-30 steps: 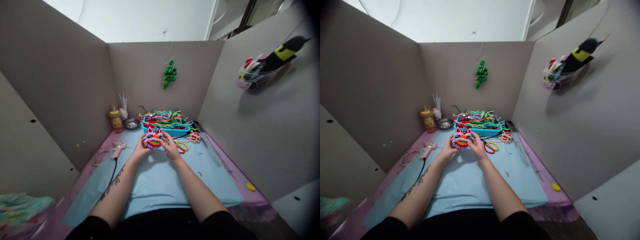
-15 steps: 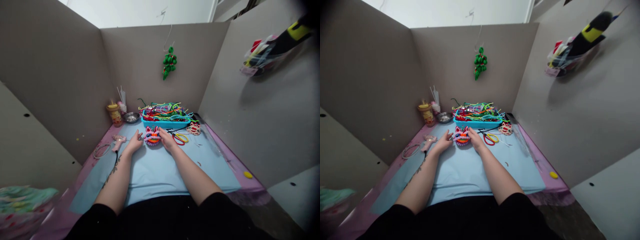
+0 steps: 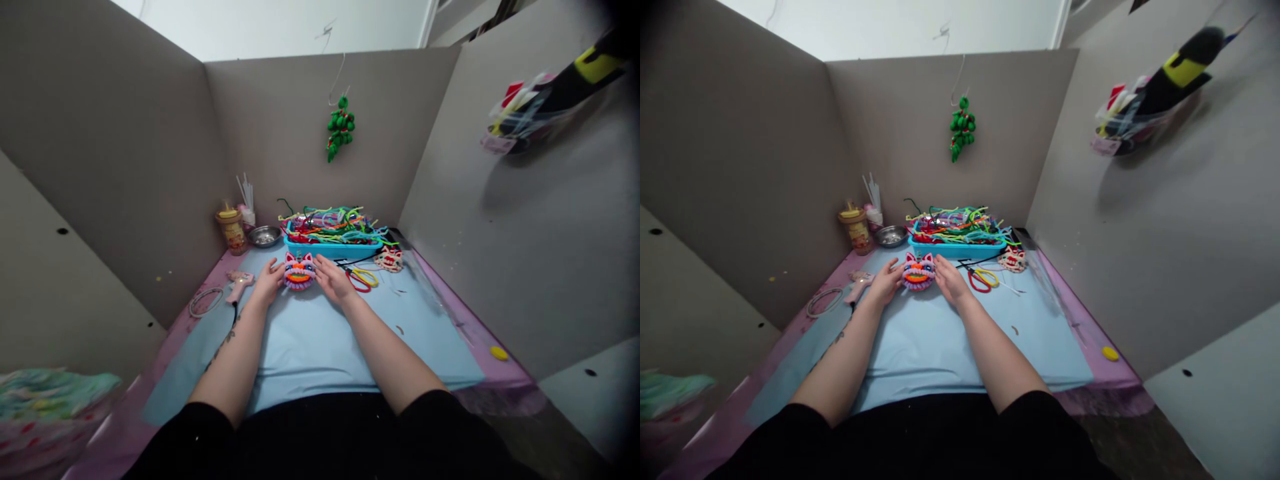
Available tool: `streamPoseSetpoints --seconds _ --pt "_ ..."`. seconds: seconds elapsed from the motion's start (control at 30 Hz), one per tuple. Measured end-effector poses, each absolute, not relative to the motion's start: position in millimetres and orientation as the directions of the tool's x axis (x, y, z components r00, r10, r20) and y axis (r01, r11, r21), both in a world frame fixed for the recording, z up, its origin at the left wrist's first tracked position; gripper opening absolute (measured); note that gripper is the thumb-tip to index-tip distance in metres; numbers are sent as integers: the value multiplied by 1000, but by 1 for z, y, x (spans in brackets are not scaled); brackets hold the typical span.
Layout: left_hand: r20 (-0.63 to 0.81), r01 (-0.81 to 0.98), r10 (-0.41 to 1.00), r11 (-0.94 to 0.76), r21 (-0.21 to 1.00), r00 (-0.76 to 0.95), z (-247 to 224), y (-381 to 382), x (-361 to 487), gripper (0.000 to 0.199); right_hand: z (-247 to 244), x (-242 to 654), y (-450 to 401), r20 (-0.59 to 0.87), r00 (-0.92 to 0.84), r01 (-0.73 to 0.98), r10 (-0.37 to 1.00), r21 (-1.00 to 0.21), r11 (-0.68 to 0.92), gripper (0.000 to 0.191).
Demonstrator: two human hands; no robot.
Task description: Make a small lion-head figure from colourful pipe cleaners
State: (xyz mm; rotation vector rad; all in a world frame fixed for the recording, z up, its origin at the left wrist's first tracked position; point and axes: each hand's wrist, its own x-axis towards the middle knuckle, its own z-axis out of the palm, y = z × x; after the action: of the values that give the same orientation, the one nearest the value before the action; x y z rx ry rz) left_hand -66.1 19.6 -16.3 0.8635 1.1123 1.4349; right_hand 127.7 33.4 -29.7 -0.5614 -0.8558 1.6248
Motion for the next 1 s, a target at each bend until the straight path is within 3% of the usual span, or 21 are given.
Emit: streamPoseSetpoints --seconds 0.23,0.47,0.63,0.87,1.0 --pt "-74 -273 981 22 962 -180 -15 22 -62 52 -31 126 40 100 -192 -660 976 -750 -53 44" --pt "-105 -274 990 77 959 -89 -12 14 -58 56 -31 118 32 159 -156 -477 975 -877 66 44" --pt "-146 -270 989 136 953 -16 -10 10 -55 57 -27 128 24 150 -155 -435 976 -898 69 41" --pt "-158 -277 987 154 948 6 -9 11 -59 57 -36 133 26 28 -94 -384 995 -923 -10 50" --pt "-150 -223 988 154 963 31 -12 11 -61 63 -34 129 24 72 -58 -416 996 -908 41 48"
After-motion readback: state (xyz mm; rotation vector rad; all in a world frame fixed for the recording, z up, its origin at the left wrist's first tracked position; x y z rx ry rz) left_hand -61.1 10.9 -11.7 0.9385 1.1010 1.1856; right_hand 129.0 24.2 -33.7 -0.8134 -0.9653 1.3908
